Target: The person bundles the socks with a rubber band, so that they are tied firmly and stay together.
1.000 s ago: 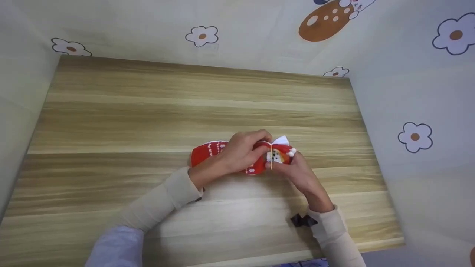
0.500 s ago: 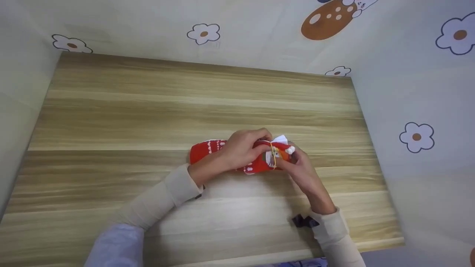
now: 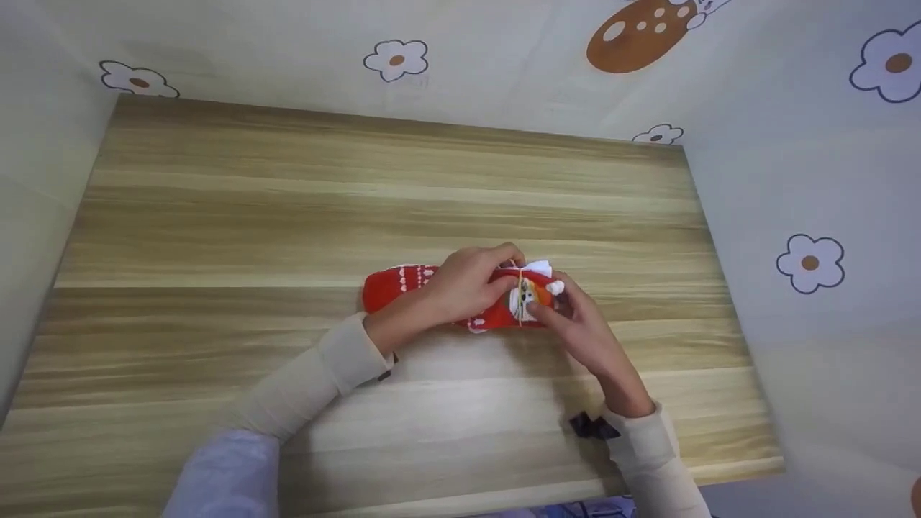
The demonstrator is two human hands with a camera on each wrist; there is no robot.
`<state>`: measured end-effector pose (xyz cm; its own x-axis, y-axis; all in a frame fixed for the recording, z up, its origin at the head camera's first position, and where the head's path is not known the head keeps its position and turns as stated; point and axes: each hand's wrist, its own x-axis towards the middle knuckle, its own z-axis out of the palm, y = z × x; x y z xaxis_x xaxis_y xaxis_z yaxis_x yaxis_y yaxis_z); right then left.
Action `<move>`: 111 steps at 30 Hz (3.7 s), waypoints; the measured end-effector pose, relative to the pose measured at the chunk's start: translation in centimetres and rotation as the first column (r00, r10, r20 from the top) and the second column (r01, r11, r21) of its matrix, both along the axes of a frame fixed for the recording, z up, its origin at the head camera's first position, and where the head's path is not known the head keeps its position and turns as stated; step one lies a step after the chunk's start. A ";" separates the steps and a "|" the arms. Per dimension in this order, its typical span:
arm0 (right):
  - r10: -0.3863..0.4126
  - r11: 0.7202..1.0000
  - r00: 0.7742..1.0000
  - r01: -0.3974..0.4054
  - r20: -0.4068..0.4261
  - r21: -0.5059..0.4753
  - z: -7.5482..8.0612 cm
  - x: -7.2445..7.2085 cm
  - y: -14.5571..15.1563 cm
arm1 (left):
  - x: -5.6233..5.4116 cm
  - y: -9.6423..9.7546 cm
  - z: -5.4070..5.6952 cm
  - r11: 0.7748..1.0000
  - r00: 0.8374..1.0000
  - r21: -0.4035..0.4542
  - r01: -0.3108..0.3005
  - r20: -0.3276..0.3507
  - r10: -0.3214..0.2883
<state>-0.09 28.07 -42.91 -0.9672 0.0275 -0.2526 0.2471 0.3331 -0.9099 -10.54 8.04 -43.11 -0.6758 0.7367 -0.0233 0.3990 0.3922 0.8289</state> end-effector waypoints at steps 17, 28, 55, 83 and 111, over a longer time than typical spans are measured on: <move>-0.001 0.937 0.990 -0.048 0.139 0.346 -1.3 -2.7 1.1 | -0.2 -0.2 -0.4 0.889 0.966 -0.426 0.167 -0.111 -0.234; 0.002 0.903 0.995 -0.043 0.098 0.427 -1.9 -2.7 1.7 | 1.1 0.2 -0.2 0.878 0.834 -0.429 0.213 -0.389 -0.392; -0.073 0.927 0.997 0.069 -0.002 0.368 -1.6 0.0 4.6 | 3.1 1.7 -1.7 0.754 0.648 -0.648 0.105 -0.531 -0.546; -0.164 0.964 0.967 0.200 -0.197 0.174 -0.2 1.4 3.4 | -0.9 1.8 -1.1 0.922 0.936 -0.329 0.202 -0.213 -0.281; 0.080 0.778 0.960 0.108 -0.268 0.618 -1.4 -1.9 -3.1 | -1.6 1.4 -1.3 0.936 0.972 -0.307 0.170 -0.102 -0.210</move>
